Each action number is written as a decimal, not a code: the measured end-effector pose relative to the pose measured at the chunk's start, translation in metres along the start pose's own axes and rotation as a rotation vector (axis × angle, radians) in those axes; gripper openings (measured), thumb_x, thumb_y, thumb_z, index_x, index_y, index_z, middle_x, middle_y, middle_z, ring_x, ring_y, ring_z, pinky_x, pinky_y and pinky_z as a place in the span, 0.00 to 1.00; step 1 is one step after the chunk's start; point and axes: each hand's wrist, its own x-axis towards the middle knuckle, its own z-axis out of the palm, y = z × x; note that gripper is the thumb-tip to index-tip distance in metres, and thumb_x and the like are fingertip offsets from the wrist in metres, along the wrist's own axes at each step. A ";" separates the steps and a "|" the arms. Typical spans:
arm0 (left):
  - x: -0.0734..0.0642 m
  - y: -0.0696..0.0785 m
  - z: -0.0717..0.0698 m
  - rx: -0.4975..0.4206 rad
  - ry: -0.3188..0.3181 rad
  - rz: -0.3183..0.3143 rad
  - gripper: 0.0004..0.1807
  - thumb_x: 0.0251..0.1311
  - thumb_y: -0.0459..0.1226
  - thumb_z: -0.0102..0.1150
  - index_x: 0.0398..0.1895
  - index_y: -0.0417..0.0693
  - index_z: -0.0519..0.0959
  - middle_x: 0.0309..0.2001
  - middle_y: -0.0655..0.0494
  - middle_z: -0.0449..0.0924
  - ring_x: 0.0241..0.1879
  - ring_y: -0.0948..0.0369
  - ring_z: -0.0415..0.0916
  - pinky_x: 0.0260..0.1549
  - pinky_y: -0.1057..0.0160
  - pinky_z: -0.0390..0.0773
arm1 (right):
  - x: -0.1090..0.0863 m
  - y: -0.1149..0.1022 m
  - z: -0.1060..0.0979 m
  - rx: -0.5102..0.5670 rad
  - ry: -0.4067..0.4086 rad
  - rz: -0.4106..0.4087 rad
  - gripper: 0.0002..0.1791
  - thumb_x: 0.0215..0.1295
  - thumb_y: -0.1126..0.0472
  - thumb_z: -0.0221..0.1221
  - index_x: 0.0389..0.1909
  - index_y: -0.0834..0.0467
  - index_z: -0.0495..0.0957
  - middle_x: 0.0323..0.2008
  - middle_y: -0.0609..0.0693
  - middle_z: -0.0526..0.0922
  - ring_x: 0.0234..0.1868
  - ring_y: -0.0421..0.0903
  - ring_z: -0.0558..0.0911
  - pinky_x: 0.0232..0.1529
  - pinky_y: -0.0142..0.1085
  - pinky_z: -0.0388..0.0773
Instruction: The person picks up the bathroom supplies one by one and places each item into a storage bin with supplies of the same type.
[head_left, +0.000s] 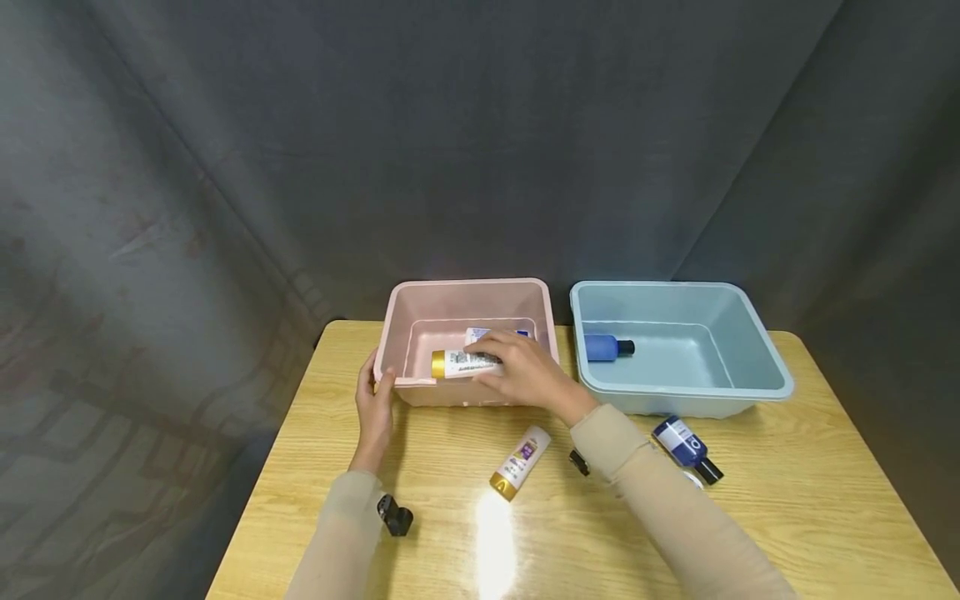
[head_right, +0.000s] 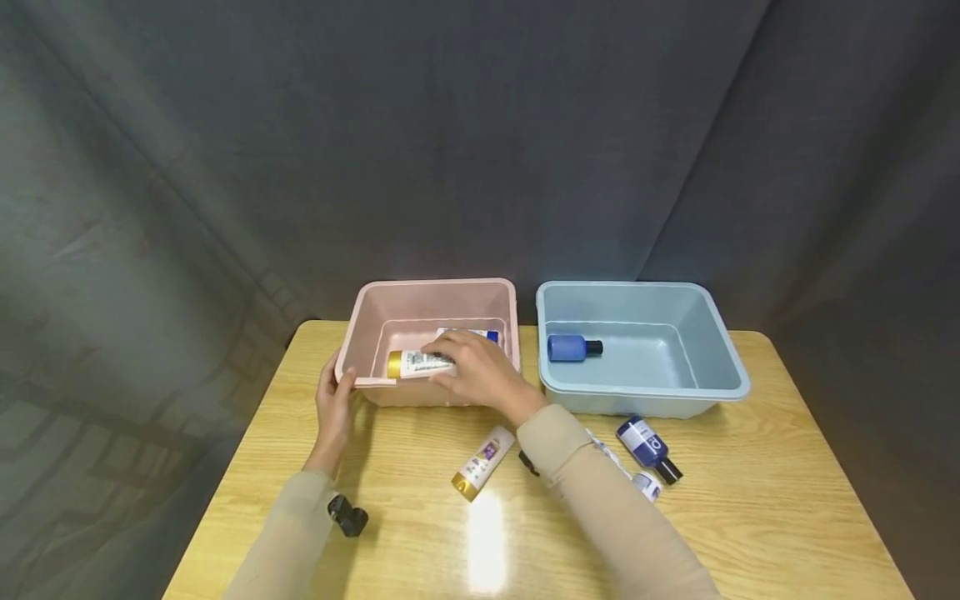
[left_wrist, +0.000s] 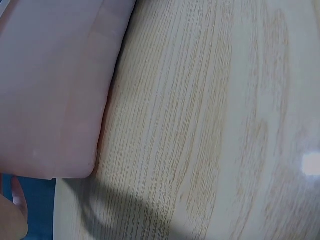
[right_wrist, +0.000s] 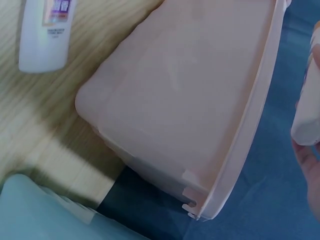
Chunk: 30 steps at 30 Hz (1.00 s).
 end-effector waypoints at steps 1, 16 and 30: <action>0.000 0.000 0.000 0.000 0.000 0.001 0.28 0.71 0.31 0.48 0.72 0.36 0.61 0.69 0.39 0.62 0.68 0.49 0.60 0.63 0.60 0.66 | 0.001 0.001 -0.001 0.001 -0.002 0.001 0.24 0.56 0.56 0.72 0.55 0.54 0.83 0.50 0.49 0.83 0.54 0.48 0.80 0.57 0.42 0.76; 0.014 -0.030 0.000 -0.030 0.043 0.004 0.27 0.71 0.31 0.49 0.72 0.39 0.62 0.69 0.42 0.63 0.65 0.53 0.62 0.59 0.69 0.67 | 0.018 0.018 -0.004 -0.004 -0.086 0.111 0.24 0.58 0.55 0.71 0.55 0.55 0.82 0.55 0.51 0.82 0.58 0.51 0.78 0.62 0.48 0.71; 0.013 -0.035 -0.001 -0.029 0.045 -0.007 0.27 0.71 0.31 0.49 0.73 0.39 0.62 0.69 0.43 0.62 0.65 0.55 0.62 0.56 0.72 0.67 | 0.017 0.033 0.006 0.017 -0.065 0.192 0.24 0.56 0.56 0.73 0.55 0.55 0.83 0.51 0.51 0.83 0.52 0.50 0.80 0.57 0.46 0.74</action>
